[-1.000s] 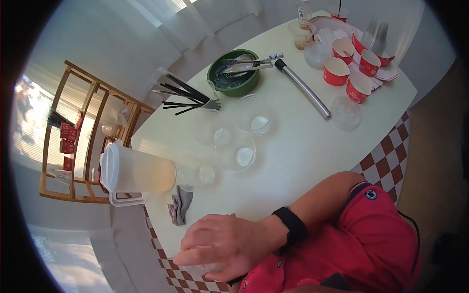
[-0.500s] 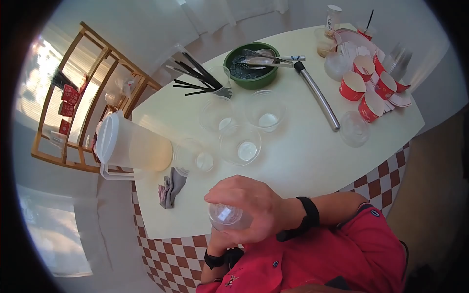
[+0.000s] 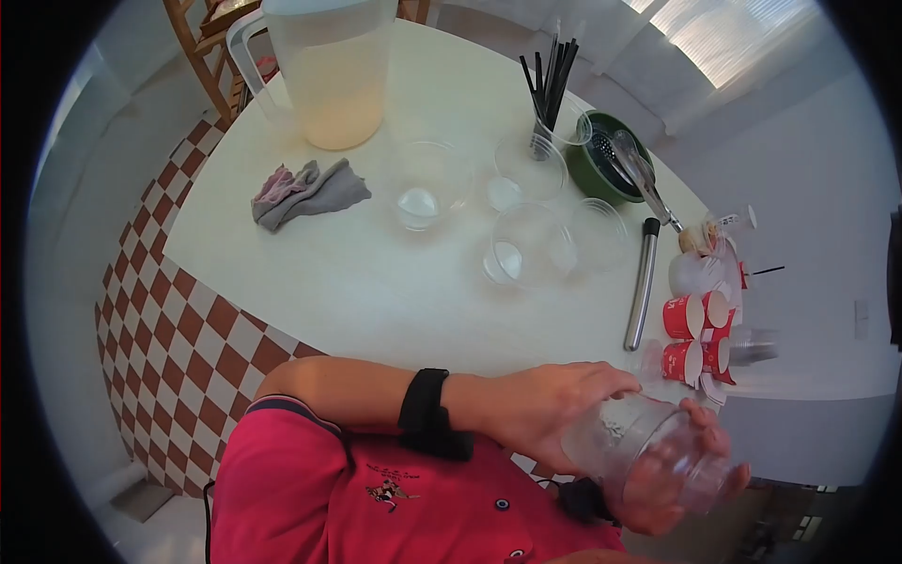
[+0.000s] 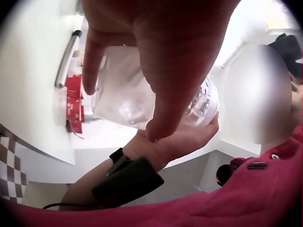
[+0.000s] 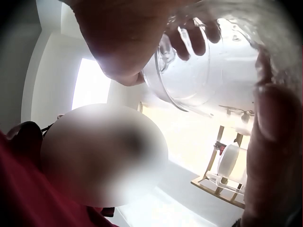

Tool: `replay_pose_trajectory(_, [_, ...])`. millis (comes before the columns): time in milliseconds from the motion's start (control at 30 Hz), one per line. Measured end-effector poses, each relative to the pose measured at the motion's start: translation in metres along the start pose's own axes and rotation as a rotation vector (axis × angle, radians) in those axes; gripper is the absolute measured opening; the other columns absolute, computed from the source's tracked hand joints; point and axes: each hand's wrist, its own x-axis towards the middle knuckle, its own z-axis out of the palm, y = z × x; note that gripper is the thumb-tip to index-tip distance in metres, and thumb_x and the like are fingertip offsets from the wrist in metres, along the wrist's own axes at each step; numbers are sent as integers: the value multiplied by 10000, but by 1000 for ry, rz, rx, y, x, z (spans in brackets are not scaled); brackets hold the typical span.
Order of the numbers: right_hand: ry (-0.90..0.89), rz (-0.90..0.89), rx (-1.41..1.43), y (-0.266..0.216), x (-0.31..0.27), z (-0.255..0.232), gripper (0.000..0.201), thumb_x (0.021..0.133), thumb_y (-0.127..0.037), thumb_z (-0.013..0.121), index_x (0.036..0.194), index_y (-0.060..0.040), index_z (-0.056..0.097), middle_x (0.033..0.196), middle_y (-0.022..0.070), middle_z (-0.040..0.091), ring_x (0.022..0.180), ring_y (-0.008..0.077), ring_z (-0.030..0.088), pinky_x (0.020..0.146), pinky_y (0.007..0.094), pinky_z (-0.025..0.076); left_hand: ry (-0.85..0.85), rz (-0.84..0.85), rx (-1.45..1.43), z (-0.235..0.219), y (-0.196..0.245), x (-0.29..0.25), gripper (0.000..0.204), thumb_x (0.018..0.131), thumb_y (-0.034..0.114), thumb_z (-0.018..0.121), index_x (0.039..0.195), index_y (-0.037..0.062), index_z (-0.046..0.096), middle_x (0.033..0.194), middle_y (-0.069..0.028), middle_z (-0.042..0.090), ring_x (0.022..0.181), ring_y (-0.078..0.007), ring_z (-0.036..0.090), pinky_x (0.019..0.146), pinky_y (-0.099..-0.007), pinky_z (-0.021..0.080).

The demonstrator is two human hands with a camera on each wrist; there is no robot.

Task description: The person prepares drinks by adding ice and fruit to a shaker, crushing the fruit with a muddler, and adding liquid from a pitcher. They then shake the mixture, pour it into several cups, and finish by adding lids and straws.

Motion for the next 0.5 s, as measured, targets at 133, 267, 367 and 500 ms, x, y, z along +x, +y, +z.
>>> replay_pose_trajectory(133, [30,-73,-56,10,7,18,765,882,-452,458,1529,-96,258,1252,239,524,1093,407,564,909,566,481,-71,1,-55,-14,-14,17,920,656,270,900,1400,28,415,1254,-194,567,1128,-343,611,954,-400,513])
replay_pose_trajectory(267, [35,-2,-291,25,-3,14,771,905,-462,427,1503,-2,272,1176,261,595,981,380,611,829,503,496,-42,-77,-87,-1,-37,-2,955,639,316,916,1399,25,416,1233,-186,577,1124,-335,614,939,-394,518])
replay_pose_trajectory(367, [39,-57,-250,22,-8,15,784,898,-479,441,1498,1,286,1145,271,602,980,390,608,818,505,501,-14,7,-41,-5,-42,-4,942,649,316,914,1396,20,422,1223,-183,582,1113,-342,619,926,-397,523])
replay_pose_trajectory(500, [65,41,-178,23,0,30,773,892,-489,437,1485,-11,307,1193,218,572,1002,376,602,847,500,507,44,26,-12,-10,-36,-7,938,651,328,910,1392,11,430,1216,-182,586,1111,-341,621,926,-391,524])
